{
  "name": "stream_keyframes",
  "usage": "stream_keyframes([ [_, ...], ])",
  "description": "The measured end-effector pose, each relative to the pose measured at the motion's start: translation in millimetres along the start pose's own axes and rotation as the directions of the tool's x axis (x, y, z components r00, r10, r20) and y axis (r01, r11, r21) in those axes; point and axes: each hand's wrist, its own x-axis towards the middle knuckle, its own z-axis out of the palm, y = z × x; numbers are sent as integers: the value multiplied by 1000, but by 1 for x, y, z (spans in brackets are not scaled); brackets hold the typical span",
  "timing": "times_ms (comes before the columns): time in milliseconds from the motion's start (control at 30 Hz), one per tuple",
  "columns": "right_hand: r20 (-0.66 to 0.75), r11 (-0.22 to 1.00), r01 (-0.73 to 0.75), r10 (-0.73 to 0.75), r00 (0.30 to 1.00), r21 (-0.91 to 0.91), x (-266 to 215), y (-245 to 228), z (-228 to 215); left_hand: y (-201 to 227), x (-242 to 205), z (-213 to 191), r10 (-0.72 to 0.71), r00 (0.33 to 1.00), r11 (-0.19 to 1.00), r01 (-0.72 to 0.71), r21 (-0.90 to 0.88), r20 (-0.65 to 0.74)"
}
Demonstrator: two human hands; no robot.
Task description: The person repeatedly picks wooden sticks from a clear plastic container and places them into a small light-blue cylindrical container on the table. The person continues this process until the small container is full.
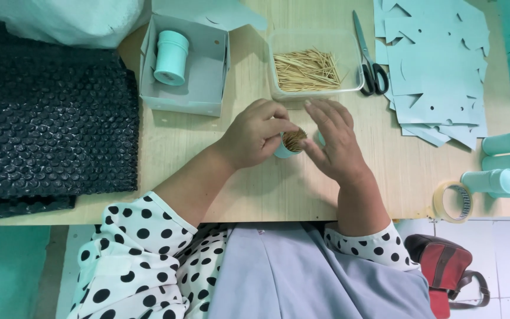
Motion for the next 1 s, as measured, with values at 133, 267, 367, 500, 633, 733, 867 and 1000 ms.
stream_keyframes([
  [133,-75,999,33,-35,997,-21,28,34,-14,-17,16,8,-64,997,998,62,-25,-54],
  [267,-17,999,-29,29,999,-17,62,77,-5,-44,38,22,-106,993,988,110,107,-44],
  [367,141,989,-97,112,984,-109,80,114,22,-64,63,30,-125,992,975,125,186,-10],
  [500,341,952,-204,275,899,-230,100,131,50,-112,82,50,-136,991,926,124,358,10],
  [633,430,927,-306,373,822,-218,105,126,49,-130,83,51,-158,985,893,110,435,76],
  [733,463,906,-335,421,780,-260,106,117,49,-123,84,47,-200,973,884,128,450,115],
  [867,474,903,-304,420,774,-304,113,104,44,-117,88,44,-232,959,843,114,526,163],
  [1000,457,871,-308,467,757,-382,103,121,47,-115,90,45,-283,920,774,53,631,270],
])
